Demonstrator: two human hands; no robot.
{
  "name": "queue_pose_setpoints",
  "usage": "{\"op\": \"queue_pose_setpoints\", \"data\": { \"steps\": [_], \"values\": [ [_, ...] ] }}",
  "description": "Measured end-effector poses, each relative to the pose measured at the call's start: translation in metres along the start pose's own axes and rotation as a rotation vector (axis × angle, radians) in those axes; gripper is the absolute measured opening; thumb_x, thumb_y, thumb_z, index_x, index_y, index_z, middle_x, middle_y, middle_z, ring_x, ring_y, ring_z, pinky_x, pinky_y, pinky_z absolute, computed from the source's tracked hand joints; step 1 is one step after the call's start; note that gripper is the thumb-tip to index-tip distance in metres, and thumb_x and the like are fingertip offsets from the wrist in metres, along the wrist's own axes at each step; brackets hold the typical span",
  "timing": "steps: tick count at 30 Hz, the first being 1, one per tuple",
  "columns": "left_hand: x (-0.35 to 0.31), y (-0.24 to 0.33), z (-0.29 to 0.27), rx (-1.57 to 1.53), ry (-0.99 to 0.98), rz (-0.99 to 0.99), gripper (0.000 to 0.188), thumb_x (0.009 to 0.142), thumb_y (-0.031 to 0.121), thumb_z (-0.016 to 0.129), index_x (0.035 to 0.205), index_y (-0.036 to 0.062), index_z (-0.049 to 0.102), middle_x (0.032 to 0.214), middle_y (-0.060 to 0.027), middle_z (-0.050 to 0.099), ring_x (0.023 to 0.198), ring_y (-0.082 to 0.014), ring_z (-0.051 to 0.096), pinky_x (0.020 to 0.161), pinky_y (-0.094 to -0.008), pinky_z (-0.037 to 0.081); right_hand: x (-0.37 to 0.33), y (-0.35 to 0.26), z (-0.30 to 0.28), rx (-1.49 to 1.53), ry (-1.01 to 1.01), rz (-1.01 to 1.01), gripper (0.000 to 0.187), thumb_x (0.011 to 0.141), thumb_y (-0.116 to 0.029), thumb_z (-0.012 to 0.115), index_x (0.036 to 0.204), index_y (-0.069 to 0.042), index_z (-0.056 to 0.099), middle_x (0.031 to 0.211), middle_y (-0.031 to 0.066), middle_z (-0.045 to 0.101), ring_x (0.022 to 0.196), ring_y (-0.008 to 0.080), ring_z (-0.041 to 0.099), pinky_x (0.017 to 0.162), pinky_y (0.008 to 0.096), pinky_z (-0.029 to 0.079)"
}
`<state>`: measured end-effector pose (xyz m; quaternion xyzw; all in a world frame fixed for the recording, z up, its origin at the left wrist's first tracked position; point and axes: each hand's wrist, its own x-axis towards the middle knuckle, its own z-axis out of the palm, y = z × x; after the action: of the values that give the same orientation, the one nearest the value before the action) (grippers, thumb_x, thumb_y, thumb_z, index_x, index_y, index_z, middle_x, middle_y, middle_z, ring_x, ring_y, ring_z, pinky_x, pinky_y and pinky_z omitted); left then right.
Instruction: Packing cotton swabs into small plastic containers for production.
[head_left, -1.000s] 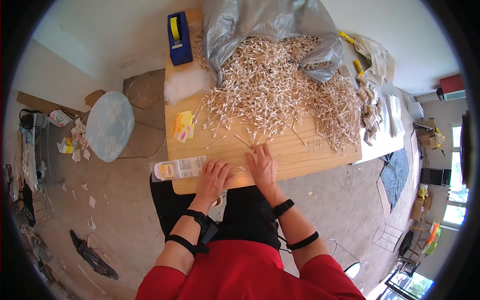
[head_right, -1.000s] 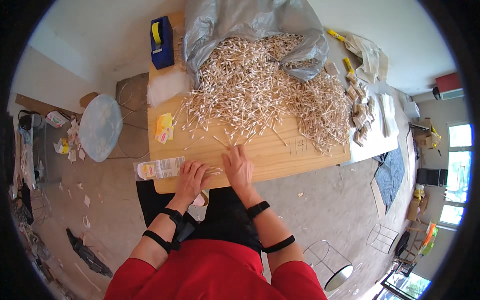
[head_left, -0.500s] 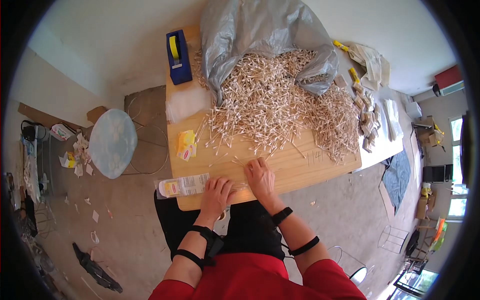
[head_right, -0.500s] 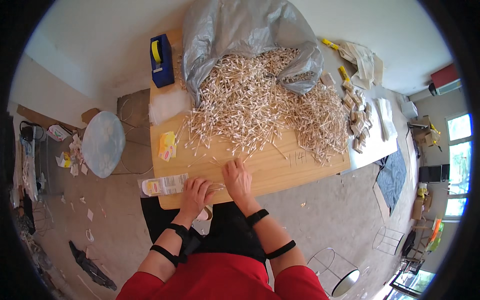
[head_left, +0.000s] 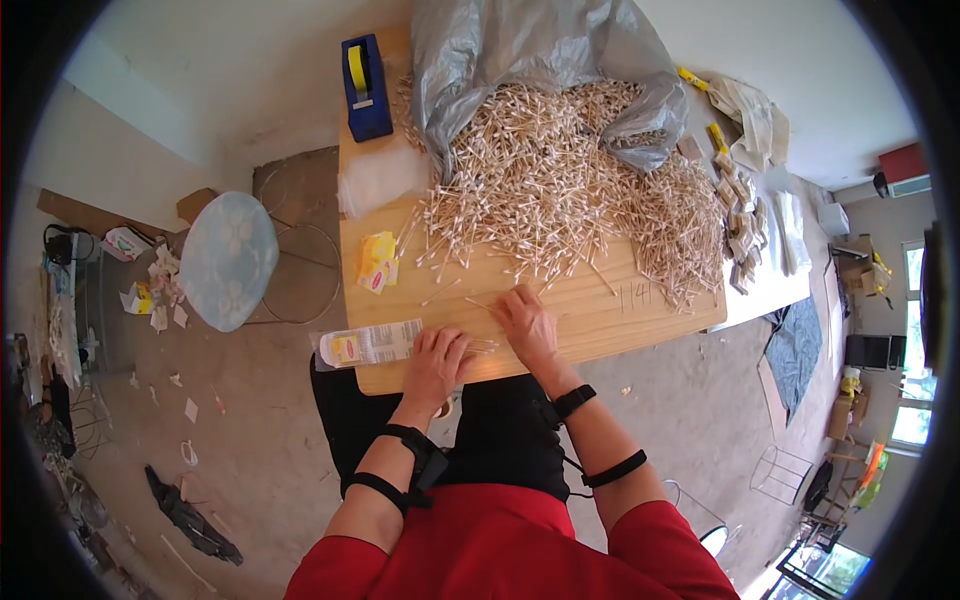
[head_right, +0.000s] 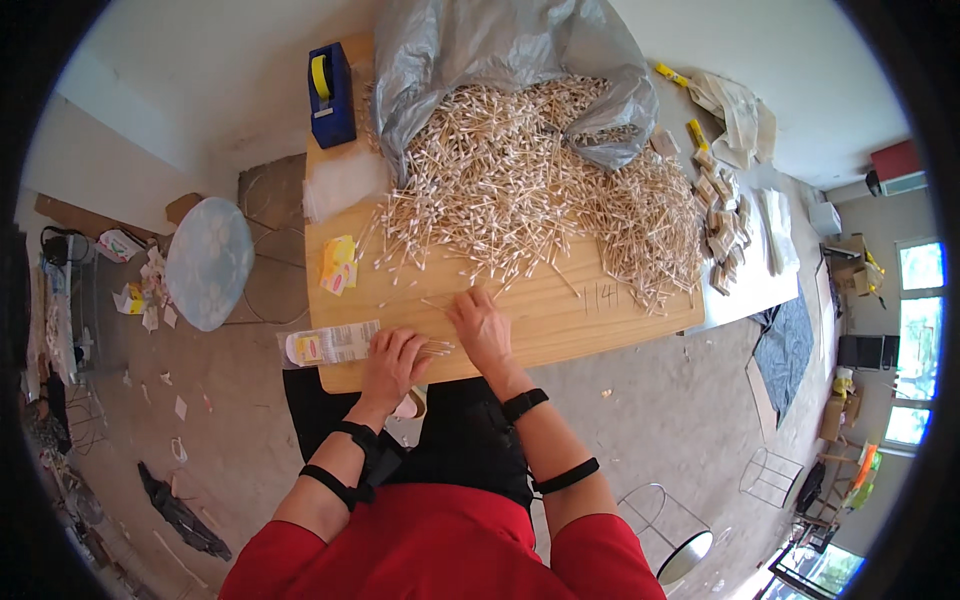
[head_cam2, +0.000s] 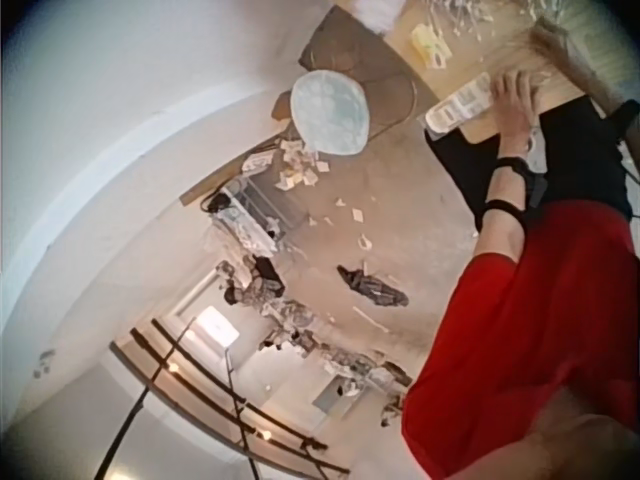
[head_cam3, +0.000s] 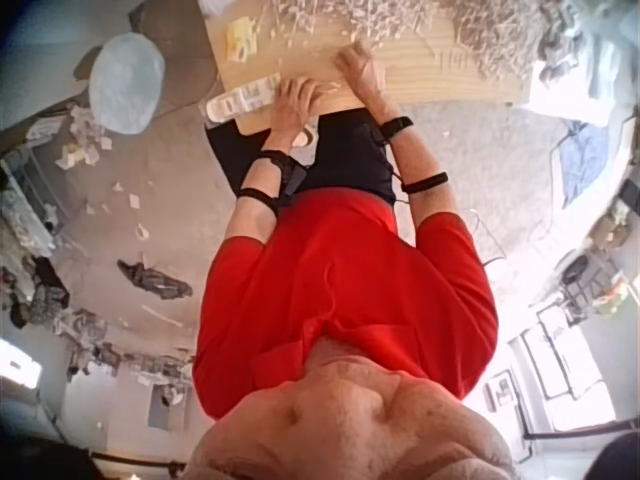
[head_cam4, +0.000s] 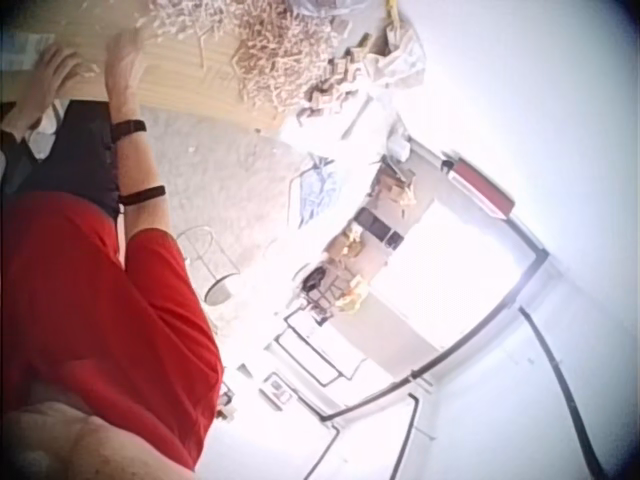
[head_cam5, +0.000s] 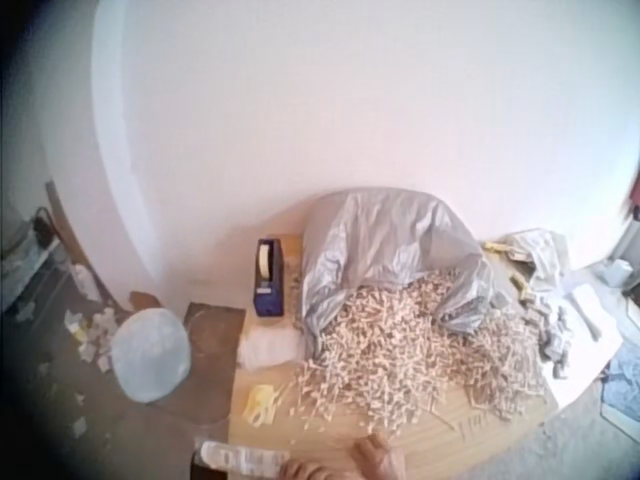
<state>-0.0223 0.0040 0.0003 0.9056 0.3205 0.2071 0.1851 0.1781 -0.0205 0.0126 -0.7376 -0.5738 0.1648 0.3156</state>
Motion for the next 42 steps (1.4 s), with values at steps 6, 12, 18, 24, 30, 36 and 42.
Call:
{"op": "queue_pose_setpoints", "data": {
  "steps": [6, 12, 18, 24, 30, 36, 42],
  "values": [
    [0.003, 0.005, -0.004, 0.041, 0.033, -0.005, 0.051, 0.081, 0.021, 0.073, 0.127, 0.0076, 0.054, 0.128, -0.0091, 0.053, 0.121, -0.0317, 0.049, 0.105, -0.0478, 0.038, -0.019, -0.011, 0.012, 0.038, -0.123, -0.164, 0.012, 0.085, -0.008, 0.065, 0.097, -0.007, 0.063, 0.097, 0.0111, 0.059, 0.088, 0.0335, 0.064, 0.068, 0.043, 0.053],
    [-0.001, -0.005, 0.012, 0.03, 0.005, 0.035, 0.054, 0.08, 0.024, 0.073, 0.127, 0.0054, 0.056, 0.131, -0.009, 0.051, 0.126, -0.0308, 0.046, 0.109, -0.0469, 0.036, 0.035, -0.035, 0.038, 0.077, 0.036, -0.281, 0.019, 0.085, -0.01, 0.061, 0.105, -0.007, 0.06, 0.101, 0.0137, 0.058, 0.091, 0.035, 0.064, 0.069, 0.043, 0.053],
    [0.001, -0.001, 0.003, 0.013, -0.037, 0.001, 0.054, 0.077, 0.021, 0.074, 0.126, 0.0056, 0.056, 0.13, -0.0104, 0.051, 0.125, -0.033, 0.046, 0.106, -0.0482, 0.038, -0.019, -0.021, 0.024, 0.072, 0.034, 0.135, 0.015, 0.089, -0.021, 0.066, 0.093, -0.007, 0.061, 0.097, 0.0135, 0.061, 0.081, 0.0366, 0.064, 0.066, 0.0466, 0.051],
    [0.007, 0.002, -0.001, 0.007, -0.024, 0.004, 0.053, 0.078, 0.02, 0.073, 0.126, 0.0063, 0.055, 0.129, -0.0087, 0.051, 0.123, -0.0325, 0.046, 0.106, -0.0475, 0.038, 0.018, -0.005, 0.006, -0.121, 0.251, 0.314, 0.021, 0.09, -0.024, 0.064, 0.087, -0.004, 0.059, 0.091, 0.0153, 0.062, 0.074, 0.04, 0.064, 0.065, 0.0505, 0.051],
    [0.004, 0.001, -0.002, -0.008, -0.031, -0.008, 0.052, 0.076, 0.015, 0.073, 0.124, 0.0058, 0.055, 0.128, -0.0091, 0.051, 0.121, -0.0328, 0.047, 0.105, -0.0474, 0.038, -0.006, -0.008, 0.004, -0.136, 0.147, 0.329, 0.02, 0.089, -0.022, 0.064, 0.089, -0.004, 0.057, 0.089, 0.0187, 0.064, 0.075, 0.041, 0.064, 0.065, 0.0517, 0.05],
    [0.008, 0.004, -0.002, -0.01, 0.008, 0.009, 0.051, 0.076, 0.014, 0.072, 0.124, 0.0058, 0.056, 0.128, -0.009, 0.052, 0.121, -0.0321, 0.048, 0.105, -0.0476, 0.039, 0.023, -0.006, 0.002, -0.143, 0.24, 0.404, 0.017, 0.087, -0.019, 0.064, 0.091, -0.004, 0.057, 0.086, 0.0192, 0.066, 0.075, 0.0409, 0.065, 0.064, 0.0501, 0.05],
    [0.006, 0.003, -0.002, -0.012, 0.004, -0.01, 0.047, 0.079, 0.013, 0.071, 0.123, 0.0059, 0.056, 0.126, -0.0091, 0.052, 0.121, -0.032, 0.048, 0.104, -0.0472, 0.038, -0.025, 0.0, -0.005, -0.101, 0.099, 0.378, 0.016, 0.085, -0.019, 0.068, 0.09, -0.005, 0.062, 0.081, 0.0157, 0.066, 0.073, 0.0375, 0.065, 0.063, 0.0466, 0.05]
  ]
}}
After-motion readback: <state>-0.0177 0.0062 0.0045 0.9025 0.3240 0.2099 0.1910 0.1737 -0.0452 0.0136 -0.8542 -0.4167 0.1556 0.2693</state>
